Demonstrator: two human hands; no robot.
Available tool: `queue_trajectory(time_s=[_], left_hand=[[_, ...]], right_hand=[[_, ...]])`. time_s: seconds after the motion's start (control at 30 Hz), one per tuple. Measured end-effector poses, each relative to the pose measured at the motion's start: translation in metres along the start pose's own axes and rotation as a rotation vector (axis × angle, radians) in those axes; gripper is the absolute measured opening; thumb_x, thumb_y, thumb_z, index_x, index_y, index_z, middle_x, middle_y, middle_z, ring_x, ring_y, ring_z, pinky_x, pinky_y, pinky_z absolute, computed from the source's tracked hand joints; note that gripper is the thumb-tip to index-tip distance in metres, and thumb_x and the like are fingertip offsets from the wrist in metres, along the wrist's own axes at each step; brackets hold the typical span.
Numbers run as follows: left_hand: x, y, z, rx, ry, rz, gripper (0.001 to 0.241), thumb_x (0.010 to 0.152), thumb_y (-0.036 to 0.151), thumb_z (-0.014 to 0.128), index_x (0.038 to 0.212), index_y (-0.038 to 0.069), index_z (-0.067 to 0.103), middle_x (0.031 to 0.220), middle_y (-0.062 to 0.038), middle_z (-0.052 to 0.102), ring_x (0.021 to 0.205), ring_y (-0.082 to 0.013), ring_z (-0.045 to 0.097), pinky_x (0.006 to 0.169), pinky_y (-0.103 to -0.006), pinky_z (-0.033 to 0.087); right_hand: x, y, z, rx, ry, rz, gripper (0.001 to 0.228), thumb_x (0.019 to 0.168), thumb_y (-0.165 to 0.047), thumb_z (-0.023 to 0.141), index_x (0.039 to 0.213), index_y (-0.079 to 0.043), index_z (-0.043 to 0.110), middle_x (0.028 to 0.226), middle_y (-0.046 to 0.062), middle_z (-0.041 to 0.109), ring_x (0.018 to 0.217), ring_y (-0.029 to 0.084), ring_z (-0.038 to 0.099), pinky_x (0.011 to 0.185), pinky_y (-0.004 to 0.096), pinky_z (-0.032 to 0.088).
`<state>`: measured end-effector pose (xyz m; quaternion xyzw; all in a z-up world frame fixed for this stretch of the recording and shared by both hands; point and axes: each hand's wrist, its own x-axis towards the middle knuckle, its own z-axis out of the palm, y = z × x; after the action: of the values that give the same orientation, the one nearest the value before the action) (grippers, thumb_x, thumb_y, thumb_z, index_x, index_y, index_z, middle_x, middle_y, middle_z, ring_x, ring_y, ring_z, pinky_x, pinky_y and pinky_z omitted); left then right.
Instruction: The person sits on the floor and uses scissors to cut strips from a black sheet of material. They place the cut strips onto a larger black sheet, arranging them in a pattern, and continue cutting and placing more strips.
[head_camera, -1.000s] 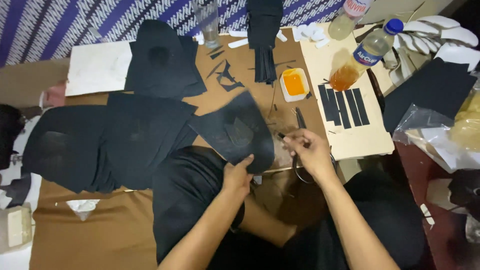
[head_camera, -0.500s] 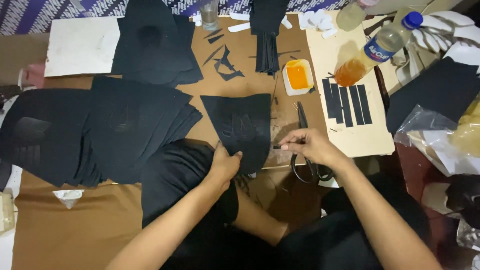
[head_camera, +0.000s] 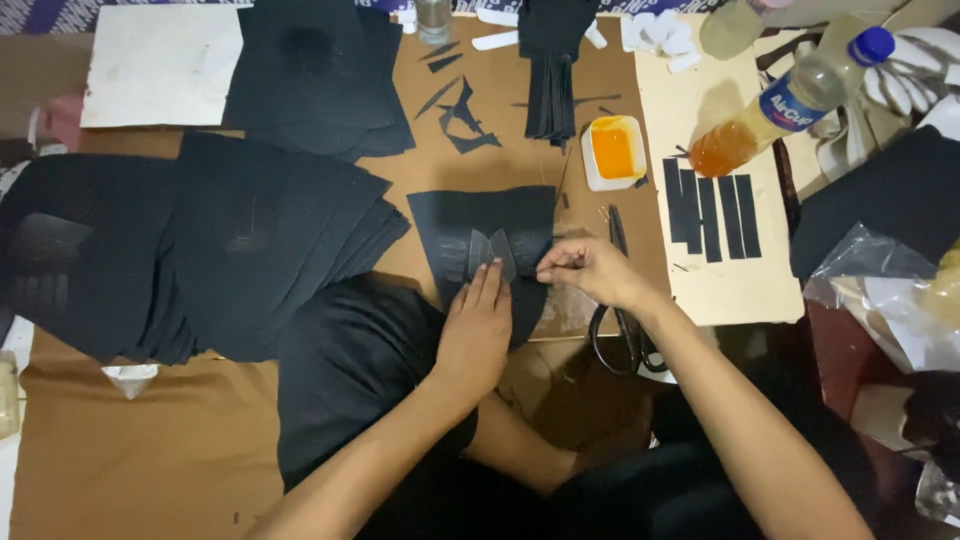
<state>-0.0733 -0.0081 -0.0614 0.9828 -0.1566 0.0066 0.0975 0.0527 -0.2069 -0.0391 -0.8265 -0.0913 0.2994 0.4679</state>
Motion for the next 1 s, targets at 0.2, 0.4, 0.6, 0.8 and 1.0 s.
queue_trajectory(time_s=[0.2,0.4,0.6,0.8,1.0], left_hand=[[0.000,0.003,0.011,0.079,0.095,0.069,0.050,0.094,0.009,0.050,0.143,-0.005,0.051,0.147,-0.024,0.051,0.137,-0.0346,0.051,0.106,-0.0480,0.043],[-0.003,0.004,0.021,0.104,0.115,0.067,0.051,0.096,0.011,0.048,0.144,-0.005,0.050,0.148,-0.024,0.049,0.140,-0.0355,0.048,0.110,-0.0497,0.039],[-0.001,0.004,0.008,0.142,0.119,0.078,0.048,0.096,0.009,0.046,0.143,-0.004,0.050,0.145,-0.023,0.050,0.138,-0.0351,0.049,0.110,-0.0497,0.040],[-0.001,0.003,0.012,0.187,0.157,0.088,0.042,0.099,0.009,0.045,0.139,-0.003,0.053,0.141,-0.022,0.054,0.136,-0.0335,0.051,0.112,-0.0487,0.040],[-0.001,0.006,0.025,0.137,0.121,0.054,0.041,0.101,0.010,0.044,0.139,-0.001,0.051,0.143,-0.023,0.051,0.138,-0.0357,0.049,0.112,-0.0506,0.038]], right_hand=[[0.010,-0.005,-0.002,0.052,-0.013,0.066,0.017,0.081,-0.006,0.085,0.097,-0.004,0.079,0.082,0.011,0.075,0.068,0.018,0.075,0.062,0.027,0.062],[0.014,-0.011,-0.005,0.103,-0.026,0.122,0.021,0.080,-0.003,0.084,0.100,0.000,0.079,0.083,0.015,0.067,0.070,0.022,0.075,0.065,0.031,0.064],[0.016,-0.020,-0.007,0.085,-0.045,0.153,0.021,0.080,-0.005,0.084,0.100,0.001,0.080,0.086,0.021,0.074,0.074,0.024,0.076,0.068,0.032,0.065],[0.020,-0.016,-0.007,0.088,-0.049,0.149,0.020,0.080,-0.004,0.083,0.099,0.002,0.079,0.086,0.020,0.075,0.073,0.023,0.075,0.066,0.031,0.065],[0.017,-0.024,-0.007,0.117,-0.032,0.175,0.022,0.079,-0.002,0.081,0.100,0.002,0.079,0.087,0.020,0.076,0.072,0.022,0.075,0.066,0.029,0.064]])
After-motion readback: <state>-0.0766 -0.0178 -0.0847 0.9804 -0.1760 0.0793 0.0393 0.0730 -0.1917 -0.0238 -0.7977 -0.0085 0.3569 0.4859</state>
